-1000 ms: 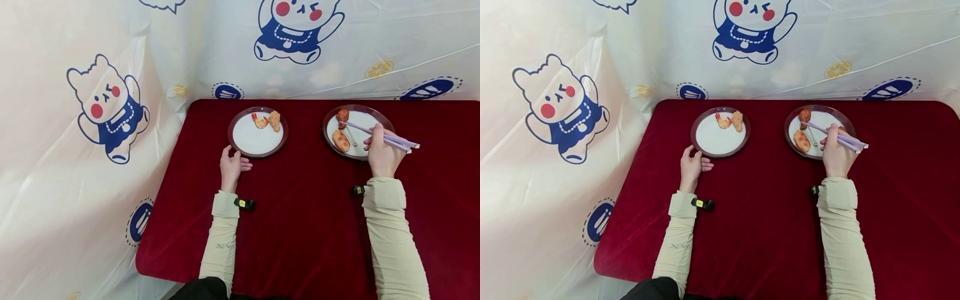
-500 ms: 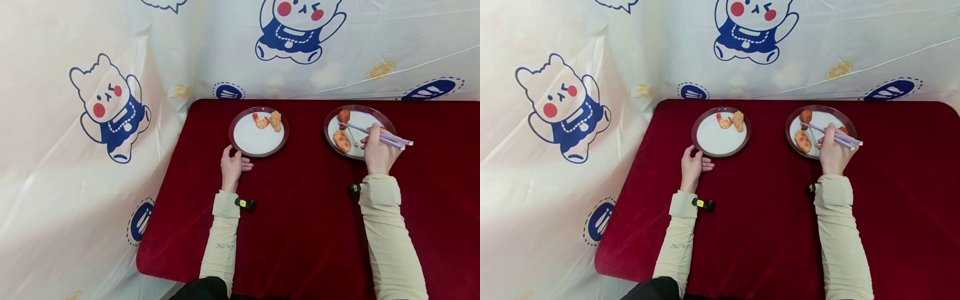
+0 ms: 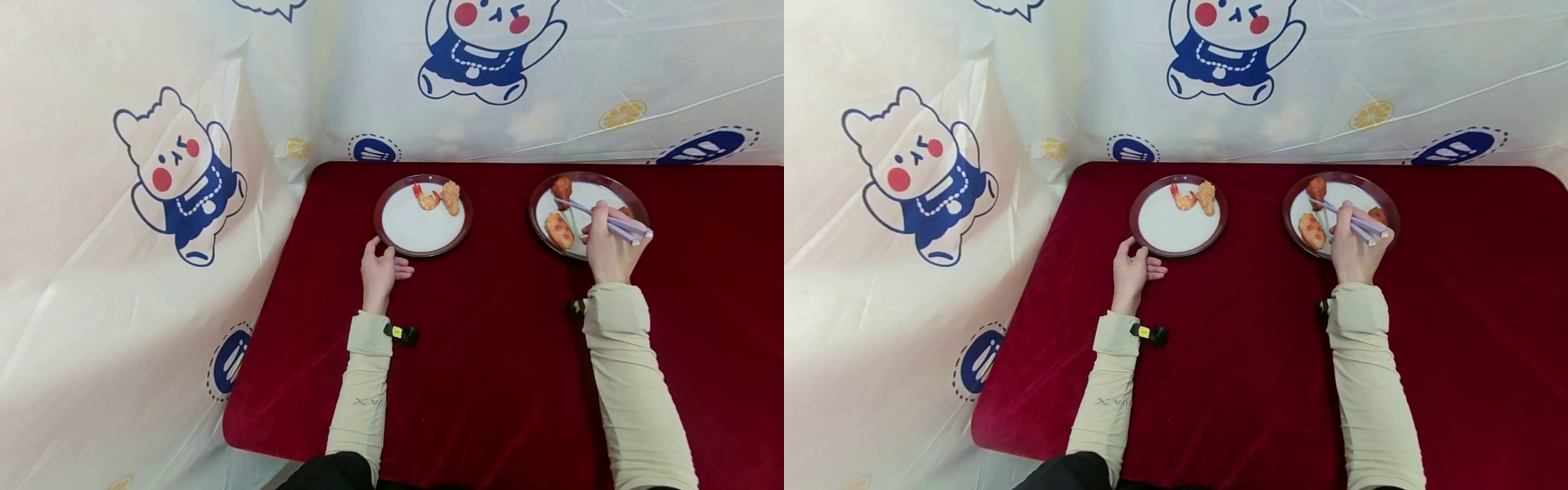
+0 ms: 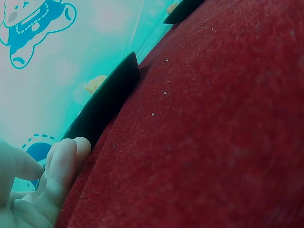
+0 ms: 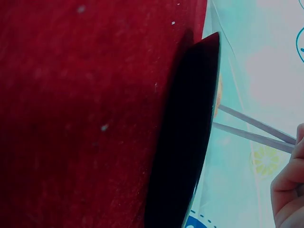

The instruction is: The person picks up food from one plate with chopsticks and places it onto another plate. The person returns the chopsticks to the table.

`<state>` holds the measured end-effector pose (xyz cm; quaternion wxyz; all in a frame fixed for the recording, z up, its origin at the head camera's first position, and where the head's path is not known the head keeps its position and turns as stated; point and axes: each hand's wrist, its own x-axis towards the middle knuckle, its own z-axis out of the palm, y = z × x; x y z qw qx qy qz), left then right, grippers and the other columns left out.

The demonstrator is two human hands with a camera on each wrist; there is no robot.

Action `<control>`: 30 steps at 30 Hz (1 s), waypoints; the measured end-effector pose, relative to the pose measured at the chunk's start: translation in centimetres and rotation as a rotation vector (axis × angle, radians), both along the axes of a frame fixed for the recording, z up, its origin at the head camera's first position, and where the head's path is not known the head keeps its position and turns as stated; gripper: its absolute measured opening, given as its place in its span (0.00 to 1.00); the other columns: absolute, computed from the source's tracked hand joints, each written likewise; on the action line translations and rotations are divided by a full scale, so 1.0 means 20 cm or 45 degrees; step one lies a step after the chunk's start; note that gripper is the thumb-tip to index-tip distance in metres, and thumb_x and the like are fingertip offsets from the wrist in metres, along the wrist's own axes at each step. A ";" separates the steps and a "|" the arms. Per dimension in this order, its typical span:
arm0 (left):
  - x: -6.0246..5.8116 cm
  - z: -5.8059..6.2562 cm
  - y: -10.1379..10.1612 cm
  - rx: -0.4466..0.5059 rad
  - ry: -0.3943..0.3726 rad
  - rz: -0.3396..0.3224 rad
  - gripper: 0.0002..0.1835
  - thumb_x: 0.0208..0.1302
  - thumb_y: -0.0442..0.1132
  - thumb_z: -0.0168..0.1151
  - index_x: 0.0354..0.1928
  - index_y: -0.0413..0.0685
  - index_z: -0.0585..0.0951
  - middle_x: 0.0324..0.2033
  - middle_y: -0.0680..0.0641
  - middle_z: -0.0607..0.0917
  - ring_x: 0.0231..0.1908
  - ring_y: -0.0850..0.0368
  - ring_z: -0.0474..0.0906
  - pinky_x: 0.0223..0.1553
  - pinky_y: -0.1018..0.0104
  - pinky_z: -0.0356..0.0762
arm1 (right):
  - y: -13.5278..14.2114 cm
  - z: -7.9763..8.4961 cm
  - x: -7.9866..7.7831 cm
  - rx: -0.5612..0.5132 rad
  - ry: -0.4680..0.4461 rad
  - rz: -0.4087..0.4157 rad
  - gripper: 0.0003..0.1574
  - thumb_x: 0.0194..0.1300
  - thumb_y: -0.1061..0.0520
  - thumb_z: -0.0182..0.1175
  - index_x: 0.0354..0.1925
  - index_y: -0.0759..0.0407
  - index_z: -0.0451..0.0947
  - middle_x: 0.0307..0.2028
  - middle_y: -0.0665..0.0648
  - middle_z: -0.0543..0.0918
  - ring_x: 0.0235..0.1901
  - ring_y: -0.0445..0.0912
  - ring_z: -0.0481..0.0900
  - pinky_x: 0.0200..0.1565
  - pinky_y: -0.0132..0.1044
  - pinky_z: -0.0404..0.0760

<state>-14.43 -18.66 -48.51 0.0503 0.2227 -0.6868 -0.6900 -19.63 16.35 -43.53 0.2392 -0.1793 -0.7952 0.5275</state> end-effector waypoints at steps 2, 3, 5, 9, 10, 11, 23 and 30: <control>0.00 0.00 0.00 -0.003 -0.005 -0.001 0.29 0.72 0.38 0.46 0.73 0.50 0.58 0.22 0.45 0.84 0.19 0.56 0.84 0.29 0.60 0.88 | 0.00 0.00 0.00 -0.002 0.046 0.017 0.24 0.67 0.43 0.54 0.19 0.49 0.84 0.08 0.35 0.73 0.08 0.27 0.70 0.13 0.22 0.64; 0.00 0.00 0.00 -0.006 -0.009 -0.003 0.29 0.72 0.38 0.46 0.73 0.50 0.58 0.22 0.45 0.84 0.18 0.56 0.84 0.29 0.60 0.88 | 0.00 -0.01 0.01 -0.014 0.068 0.023 0.25 0.67 0.43 0.55 0.21 0.53 0.86 0.08 0.35 0.73 0.08 0.28 0.70 0.12 0.21 0.65; 0.00 0.01 0.00 -0.013 -0.017 -0.006 0.29 0.72 0.38 0.46 0.73 0.50 0.57 0.22 0.45 0.84 0.18 0.56 0.84 0.29 0.60 0.88 | 0.00 -0.01 0.01 -0.015 0.115 0.033 0.26 0.66 0.44 0.56 0.27 0.62 0.88 0.08 0.35 0.73 0.07 0.27 0.70 0.12 0.20 0.65; 0.00 0.01 0.01 -0.019 -0.025 -0.009 0.29 0.72 0.38 0.46 0.73 0.51 0.57 0.21 0.46 0.83 0.17 0.57 0.83 0.28 0.60 0.88 | 0.00 -0.01 0.02 -0.003 0.174 0.041 0.26 0.66 0.46 0.57 0.31 0.68 0.88 0.08 0.33 0.72 0.07 0.26 0.69 0.12 0.19 0.65; 0.00 0.01 0.01 -0.019 -0.025 -0.010 0.29 0.72 0.38 0.46 0.73 0.51 0.57 0.21 0.46 0.83 0.17 0.57 0.83 0.28 0.60 0.88 | 0.00 -0.01 0.02 0.000 0.183 0.043 0.26 0.66 0.47 0.57 0.31 0.69 0.87 0.08 0.33 0.72 0.07 0.26 0.69 0.12 0.19 0.65; 0.00 0.01 0.01 -0.018 -0.024 -0.010 0.29 0.72 0.38 0.46 0.74 0.50 0.57 0.21 0.46 0.83 0.17 0.57 0.83 0.28 0.60 0.88 | 0.01 -0.01 0.02 0.001 0.189 0.045 0.26 0.66 0.47 0.57 0.31 0.69 0.87 0.08 0.33 0.72 0.07 0.26 0.69 0.12 0.19 0.65; 0.00 0.01 0.01 -0.027 -0.027 -0.004 0.29 0.72 0.39 0.46 0.73 0.51 0.57 0.23 0.44 0.84 0.18 0.56 0.84 0.29 0.60 0.88 | 0.02 -0.01 0.05 0.076 0.204 0.045 0.31 0.67 0.44 0.54 0.28 0.69 0.87 0.09 0.31 0.71 0.08 0.24 0.68 0.12 0.21 0.61; 0.00 0.01 0.00 -0.022 -0.036 -0.011 0.29 0.73 0.38 0.46 0.73 0.51 0.57 0.23 0.44 0.84 0.19 0.56 0.84 0.30 0.61 0.88 | 0.03 -0.02 0.05 0.045 0.275 0.057 0.27 0.67 0.50 0.56 0.28 0.73 0.85 0.09 0.31 0.71 0.08 0.24 0.67 0.11 0.19 0.61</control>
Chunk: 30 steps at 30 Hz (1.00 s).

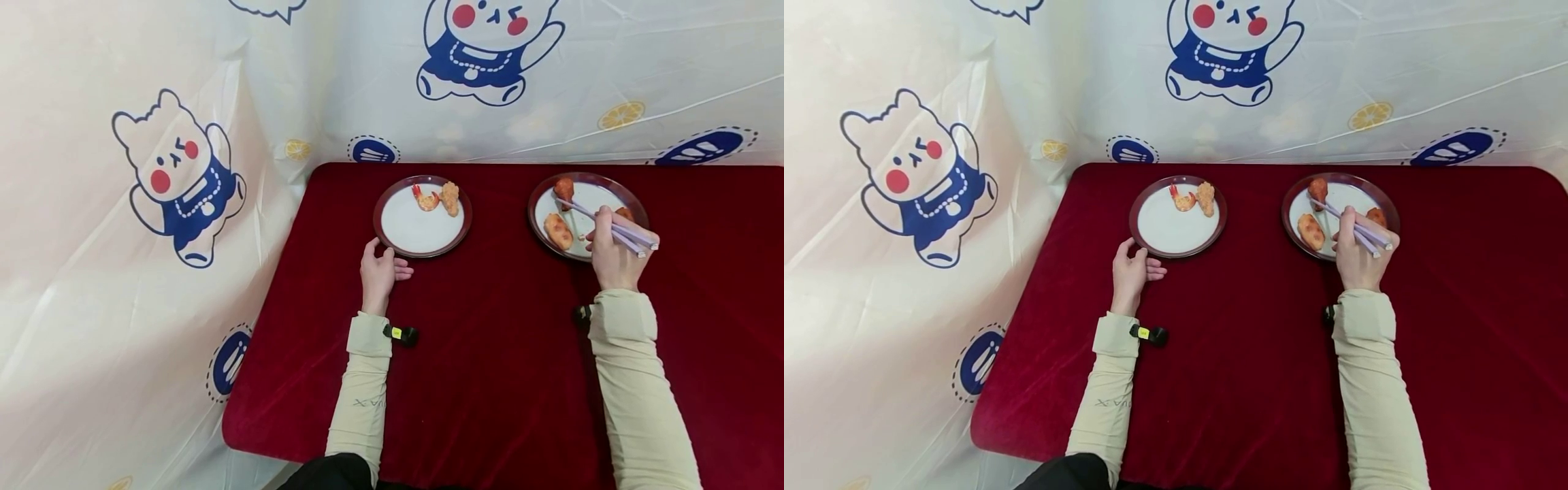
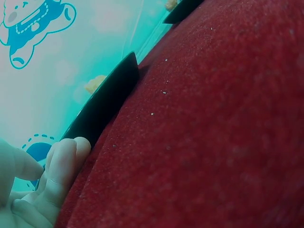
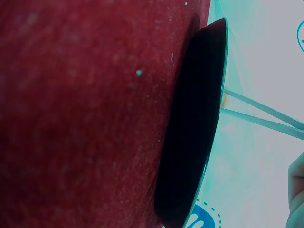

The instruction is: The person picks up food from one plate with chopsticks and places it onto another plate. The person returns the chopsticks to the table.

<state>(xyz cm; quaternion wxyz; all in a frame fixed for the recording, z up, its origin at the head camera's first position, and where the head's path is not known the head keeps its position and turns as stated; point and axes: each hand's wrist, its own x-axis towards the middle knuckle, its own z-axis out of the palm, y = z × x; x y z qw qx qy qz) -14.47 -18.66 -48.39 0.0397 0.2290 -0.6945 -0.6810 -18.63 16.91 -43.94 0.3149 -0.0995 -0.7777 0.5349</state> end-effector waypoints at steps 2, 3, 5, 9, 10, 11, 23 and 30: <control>0.00 0.00 0.00 0.002 -0.003 -0.003 0.28 0.73 0.39 0.46 0.73 0.52 0.58 0.24 0.44 0.84 0.20 0.55 0.85 0.31 0.60 0.88 | 0.00 0.00 0.01 -0.001 0.006 0.005 0.26 0.67 0.51 0.56 0.28 0.73 0.85 0.09 0.31 0.71 0.08 0.24 0.67 0.12 0.18 0.62; 0.00 0.00 0.00 0.004 -0.005 -0.005 0.28 0.73 0.39 0.46 0.73 0.52 0.58 0.24 0.44 0.84 0.20 0.54 0.85 0.31 0.60 0.88 | 0.00 0.01 0.01 0.009 0.002 0.003 0.26 0.68 0.51 0.56 0.28 0.72 0.85 0.09 0.31 0.71 0.08 0.24 0.67 0.12 0.18 0.62; 0.00 0.00 0.00 0.012 -0.007 -0.007 0.28 0.73 0.39 0.46 0.73 0.53 0.58 0.25 0.43 0.84 0.21 0.54 0.85 0.32 0.59 0.88 | 0.00 0.01 0.02 0.031 -0.004 0.000 0.27 0.68 0.49 0.55 0.26 0.69 0.86 0.09 0.30 0.71 0.08 0.23 0.67 0.12 0.18 0.62; 0.00 0.01 0.00 0.017 -0.006 0.001 0.28 0.73 0.39 0.46 0.73 0.52 0.58 0.24 0.44 0.84 0.21 0.54 0.85 0.31 0.60 0.88 | 0.00 0.03 0.03 0.056 -0.010 0.006 0.25 0.68 0.47 0.54 0.21 0.57 0.85 0.09 0.29 0.71 0.08 0.23 0.67 0.12 0.18 0.61; 0.00 0.01 0.00 0.017 -0.004 0.004 0.28 0.73 0.38 0.46 0.73 0.52 0.57 0.24 0.44 0.84 0.21 0.55 0.85 0.31 0.60 0.88 | -0.01 0.05 0.04 0.049 -0.004 0.012 0.24 0.68 0.48 0.55 0.21 0.56 0.85 0.09 0.29 0.71 0.08 0.23 0.67 0.12 0.18 0.61; 0.00 0.01 0.00 0.015 -0.002 0.007 0.29 0.73 0.38 0.46 0.73 0.51 0.57 0.23 0.44 0.84 0.20 0.55 0.85 0.31 0.60 0.88 | -0.01 0.06 0.05 0.041 0.001 0.018 0.23 0.68 0.49 0.55 0.20 0.55 0.84 0.09 0.30 0.71 0.08 0.23 0.67 0.12 0.18 0.61; 0.01 0.01 0.00 0.009 0.016 0.010 0.29 0.72 0.38 0.46 0.73 0.50 0.57 0.24 0.43 0.84 0.20 0.55 0.85 0.30 0.60 0.88 | 0.03 0.00 0.02 -0.027 -0.049 0.011 0.24 0.68 0.46 0.55 0.18 0.50 0.83 0.09 0.34 0.73 0.08 0.27 0.69 0.11 0.21 0.62; 0.01 0.01 0.00 -0.004 0.006 0.003 0.29 0.72 0.39 0.47 0.74 0.51 0.57 0.24 0.44 0.84 0.21 0.54 0.85 0.30 0.60 0.88 | 0.03 0.01 0.03 -0.031 -0.079 0.016 0.23 0.68 0.44 0.54 0.17 0.43 0.81 0.09 0.33 0.73 0.08 0.28 0.69 0.11 0.22 0.61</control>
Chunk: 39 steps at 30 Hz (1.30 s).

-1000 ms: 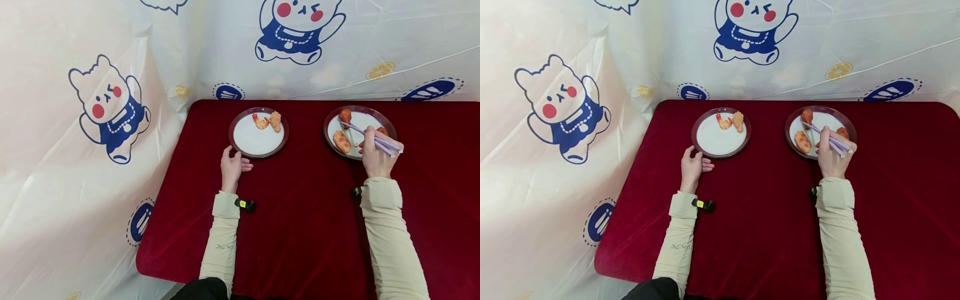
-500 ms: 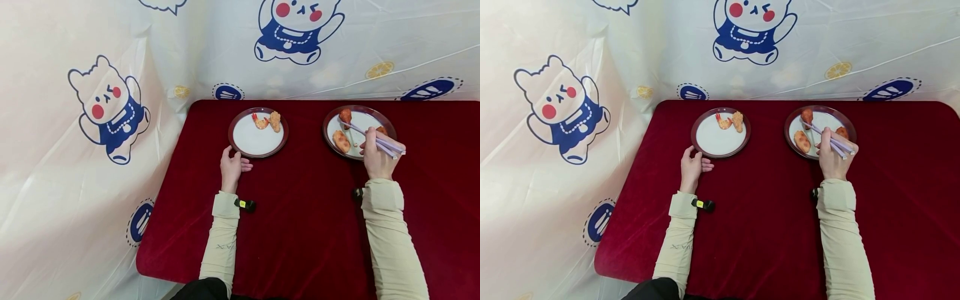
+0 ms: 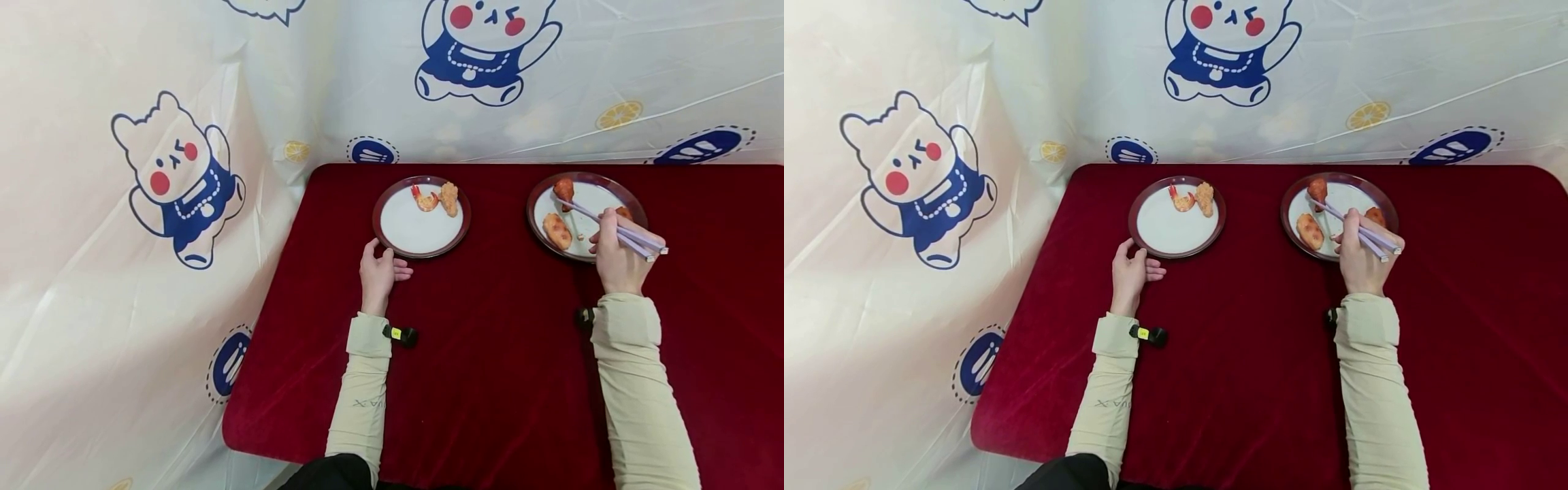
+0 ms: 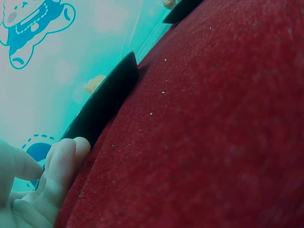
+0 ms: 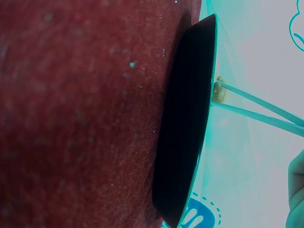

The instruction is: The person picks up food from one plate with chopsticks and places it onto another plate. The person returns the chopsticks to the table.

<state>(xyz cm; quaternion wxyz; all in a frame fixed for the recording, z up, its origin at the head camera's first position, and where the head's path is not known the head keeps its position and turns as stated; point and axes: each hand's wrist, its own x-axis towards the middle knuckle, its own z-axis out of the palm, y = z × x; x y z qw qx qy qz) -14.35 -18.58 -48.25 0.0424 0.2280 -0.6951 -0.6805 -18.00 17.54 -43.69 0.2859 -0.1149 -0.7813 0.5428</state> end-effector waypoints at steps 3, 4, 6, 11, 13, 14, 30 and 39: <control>0.00 0.00 0.00 -0.004 0.002 -0.001 0.29 0.72 0.39 0.46 0.74 0.51 0.57 0.24 0.43 0.84 0.21 0.54 0.85 0.31 0.60 0.88 | 0.00 0.00 0.00 0.006 0.003 0.006 0.24 0.68 0.44 0.54 0.16 0.42 0.79 0.09 0.33 0.73 0.08 0.27 0.69 0.11 0.22 0.61; 0.00 0.00 0.00 -0.004 0.004 -0.002 0.29 0.72 0.39 0.46 0.74 0.51 0.57 0.24 0.43 0.84 0.21 0.54 0.85 0.31 0.60 0.88 | 0.00 0.00 0.00 0.007 -0.001 0.005 0.24 0.68 0.44 0.54 0.15 0.43 0.79 0.09 0.33 0.73 0.08 0.27 0.69 0.11 0.22 0.61; 0.00 0.00 0.00 -0.002 0.009 -0.003 0.29 0.72 0.38 0.46 0.74 0.50 0.56 0.24 0.43 0.84 0.21 0.54 0.85 0.31 0.60 0.88 | 0.00 0.00 0.00 -0.003 -0.008 0.003 0.23 0.68 0.45 0.55 0.17 0.44 0.81 0.09 0.33 0.73 0.08 0.27 0.69 0.11 0.21 0.62; 0.01 0.00 0.00 0.000 0.016 -0.003 0.29 0.72 0.38 0.46 0.74 0.50 0.56 0.23 0.44 0.84 0.20 0.55 0.85 0.31 0.60 0.88 | -0.02 0.04 0.01 -0.052 0.008 0.005 0.22 0.68 0.49 0.55 0.28 0.63 0.87 0.09 0.34 0.73 0.08 0.27 0.70 0.11 0.20 0.63; 0.01 0.00 0.00 0.003 0.018 -0.001 0.30 0.72 0.38 0.46 0.74 0.50 0.56 0.23 0.44 0.84 0.20 0.55 0.85 0.30 0.60 0.88 | -0.04 0.06 0.02 -0.082 0.014 0.007 0.23 0.67 0.50 0.56 0.31 0.68 0.87 0.09 0.35 0.73 0.08 0.28 0.70 0.11 0.20 0.64; 0.00 0.00 0.00 0.004 0.019 -0.002 0.30 0.72 0.38 0.46 0.74 0.50 0.56 0.23 0.44 0.84 0.20 0.55 0.85 0.30 0.60 0.88 | -0.04 0.07 0.02 -0.096 0.017 0.010 0.23 0.67 0.50 0.56 0.32 0.69 0.87 0.09 0.35 0.74 0.08 0.29 0.70 0.11 0.20 0.65; -0.01 -0.02 -0.01 0.015 0.025 -0.009 0.29 0.73 0.39 0.46 0.73 0.51 0.57 0.25 0.43 0.84 0.21 0.55 0.85 0.30 0.60 0.88 | -0.12 0.15 0.05 -0.267 0.113 0.113 0.16 0.67 0.53 0.58 0.32 0.61 0.88 0.11 0.41 0.77 0.08 0.33 0.72 0.13 0.22 0.71; 0.00 -0.01 0.00 0.001 0.019 -0.008 0.29 0.72 0.38 0.46 0.73 0.51 0.57 0.25 0.43 0.84 0.21 0.55 0.85 0.31 0.60 0.88 | -0.19 0.19 0.08 -0.351 0.189 0.193 0.16 0.66 0.56 0.59 0.32 0.67 0.87 0.11 0.45 0.77 0.08 0.36 0.72 0.13 0.23 0.73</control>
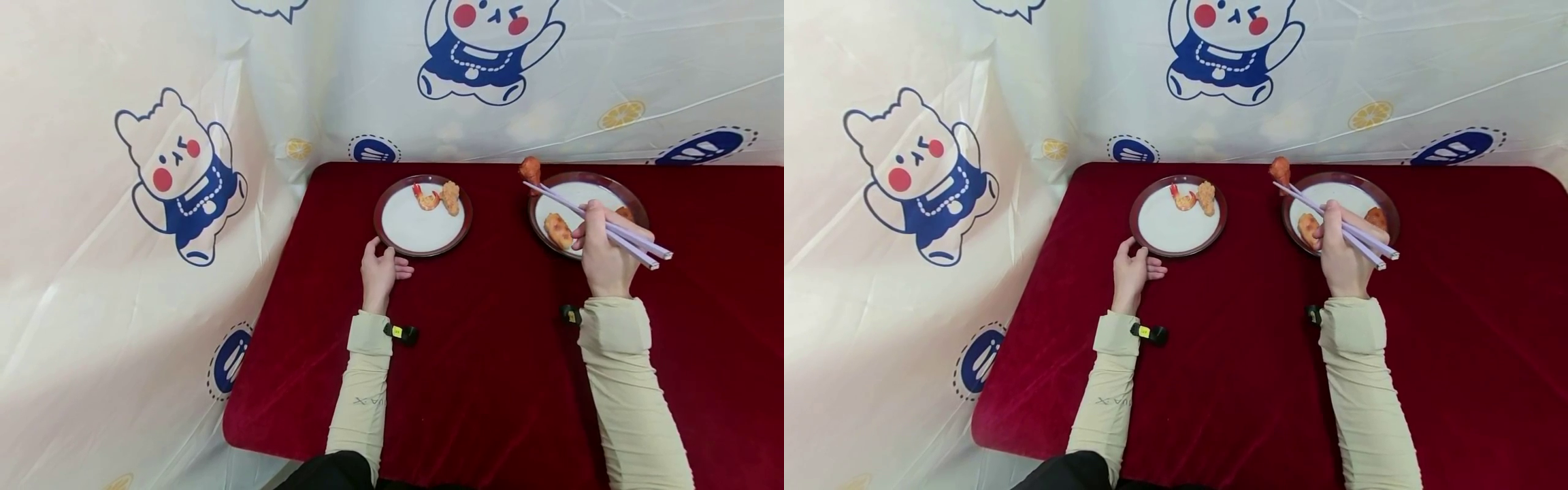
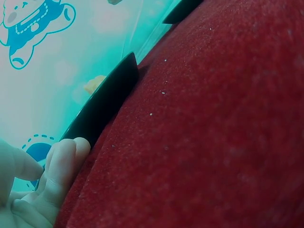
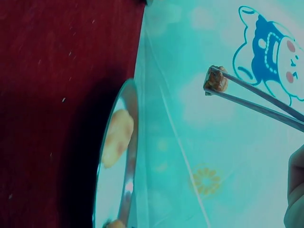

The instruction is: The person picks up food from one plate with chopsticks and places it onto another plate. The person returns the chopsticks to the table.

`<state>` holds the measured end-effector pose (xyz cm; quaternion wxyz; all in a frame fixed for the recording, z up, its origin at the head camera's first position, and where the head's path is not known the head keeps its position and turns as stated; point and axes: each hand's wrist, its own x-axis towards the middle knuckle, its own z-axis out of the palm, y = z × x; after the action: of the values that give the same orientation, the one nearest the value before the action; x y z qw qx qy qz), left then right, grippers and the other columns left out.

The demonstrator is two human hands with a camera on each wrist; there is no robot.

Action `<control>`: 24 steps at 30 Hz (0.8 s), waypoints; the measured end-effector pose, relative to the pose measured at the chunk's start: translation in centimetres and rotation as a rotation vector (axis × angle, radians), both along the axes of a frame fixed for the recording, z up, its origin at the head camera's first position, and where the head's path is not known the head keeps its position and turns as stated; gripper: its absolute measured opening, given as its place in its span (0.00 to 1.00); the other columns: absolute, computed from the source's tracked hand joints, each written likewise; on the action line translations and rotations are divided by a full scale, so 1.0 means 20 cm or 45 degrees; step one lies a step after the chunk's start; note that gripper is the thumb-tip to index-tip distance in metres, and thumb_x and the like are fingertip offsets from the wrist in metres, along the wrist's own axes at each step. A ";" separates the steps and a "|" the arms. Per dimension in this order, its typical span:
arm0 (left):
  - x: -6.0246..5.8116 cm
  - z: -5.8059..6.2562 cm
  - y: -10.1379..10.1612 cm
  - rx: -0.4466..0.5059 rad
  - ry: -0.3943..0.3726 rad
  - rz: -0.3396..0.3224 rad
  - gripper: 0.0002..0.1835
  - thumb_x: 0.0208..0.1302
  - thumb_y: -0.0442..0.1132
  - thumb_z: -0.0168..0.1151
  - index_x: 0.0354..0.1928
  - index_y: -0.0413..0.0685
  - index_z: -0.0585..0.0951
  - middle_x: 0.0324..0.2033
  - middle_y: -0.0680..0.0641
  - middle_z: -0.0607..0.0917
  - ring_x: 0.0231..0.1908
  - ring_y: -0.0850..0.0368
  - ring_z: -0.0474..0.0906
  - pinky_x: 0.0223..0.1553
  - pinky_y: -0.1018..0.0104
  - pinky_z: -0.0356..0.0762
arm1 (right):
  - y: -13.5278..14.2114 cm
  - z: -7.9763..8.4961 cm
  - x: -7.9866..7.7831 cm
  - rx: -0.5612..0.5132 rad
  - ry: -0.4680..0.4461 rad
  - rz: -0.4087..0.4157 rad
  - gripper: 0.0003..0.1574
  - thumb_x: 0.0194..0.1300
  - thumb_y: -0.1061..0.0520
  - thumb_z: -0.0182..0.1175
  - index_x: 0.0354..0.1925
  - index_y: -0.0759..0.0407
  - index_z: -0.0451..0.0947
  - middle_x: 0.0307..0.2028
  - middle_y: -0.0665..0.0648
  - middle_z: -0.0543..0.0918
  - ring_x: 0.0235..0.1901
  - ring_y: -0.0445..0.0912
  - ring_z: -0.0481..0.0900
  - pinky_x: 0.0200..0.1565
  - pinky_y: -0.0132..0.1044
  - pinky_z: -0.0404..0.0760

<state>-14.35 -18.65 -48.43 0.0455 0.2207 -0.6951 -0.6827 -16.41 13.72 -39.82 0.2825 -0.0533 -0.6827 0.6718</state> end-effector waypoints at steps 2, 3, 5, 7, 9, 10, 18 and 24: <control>0.00 0.00 0.00 -0.002 0.001 0.001 0.29 0.72 0.38 0.46 0.73 0.50 0.57 0.25 0.43 0.84 0.21 0.55 0.85 0.31 0.60 0.88 | -0.02 0.01 0.01 -0.002 0.012 0.011 0.16 0.66 0.56 0.59 0.32 0.68 0.87 0.11 0.45 0.77 0.09 0.35 0.73 0.14 0.22 0.73; 0.00 0.00 0.00 -0.003 -0.001 0.002 0.29 0.72 0.38 0.46 0.73 0.51 0.57 0.24 0.43 0.84 0.20 0.55 0.85 0.31 0.60 0.88 | -0.03 0.01 0.01 0.002 0.017 0.018 0.17 0.66 0.56 0.59 0.33 0.69 0.87 0.11 0.45 0.77 0.09 0.35 0.73 0.14 0.22 0.74; 0.00 0.00 0.00 0.000 -0.003 0.004 0.29 0.72 0.38 0.47 0.73 0.51 0.57 0.24 0.43 0.84 0.20 0.55 0.85 0.31 0.60 0.88 | -0.05 0.02 0.02 0.018 0.023 0.034 0.18 0.66 0.56 0.59 0.33 0.70 0.86 0.12 0.45 0.77 0.10 0.34 0.73 0.15 0.22 0.75; 0.00 0.00 0.00 0.004 -0.008 0.005 0.29 0.72 0.38 0.47 0.73 0.51 0.57 0.24 0.43 0.84 0.20 0.55 0.85 0.31 0.60 0.88 | -0.07 0.02 0.02 0.033 0.037 0.047 0.18 0.66 0.55 0.59 0.34 0.70 0.86 0.12 0.45 0.78 0.10 0.34 0.73 0.15 0.22 0.75; -0.01 0.00 0.00 0.007 -0.011 0.005 0.29 0.73 0.39 0.47 0.73 0.51 0.57 0.24 0.43 0.84 0.19 0.55 0.84 0.30 0.60 0.88 | -0.09 0.02 0.03 0.040 0.053 0.061 0.18 0.66 0.55 0.60 0.33 0.69 0.86 0.13 0.45 0.79 0.09 0.34 0.73 0.15 0.22 0.74; -0.01 0.00 0.00 0.009 -0.009 0.006 0.29 0.73 0.39 0.46 0.73 0.51 0.57 0.24 0.43 0.84 0.19 0.56 0.84 0.30 0.60 0.88 | -0.11 0.02 0.03 0.052 0.067 0.073 0.17 0.67 0.55 0.59 0.33 0.68 0.87 0.13 0.44 0.79 0.09 0.34 0.73 0.15 0.22 0.74; 0.00 -0.01 -0.01 0.002 -0.002 0.010 0.29 0.72 0.39 0.46 0.73 0.51 0.57 0.24 0.43 0.84 0.19 0.56 0.84 0.30 0.60 0.88 | -0.22 0.04 0.06 0.068 0.111 0.139 0.19 0.67 0.57 0.58 0.31 0.72 0.85 0.12 0.44 0.78 0.09 0.34 0.72 0.13 0.22 0.72; 0.00 0.00 -0.01 0.012 0.003 0.003 0.29 0.72 0.39 0.47 0.74 0.51 0.57 0.24 0.43 0.84 0.19 0.55 0.84 0.30 0.60 0.88 | -0.32 0.09 0.11 0.074 0.135 0.182 0.18 0.67 0.60 0.57 0.32 0.77 0.84 0.12 0.44 0.77 0.09 0.33 0.71 0.13 0.21 0.70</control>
<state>-14.31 -18.81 -48.52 0.0460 0.2212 -0.6915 -0.6862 -14.22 7.38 -37.93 0.2708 0.0394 -0.6881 0.6721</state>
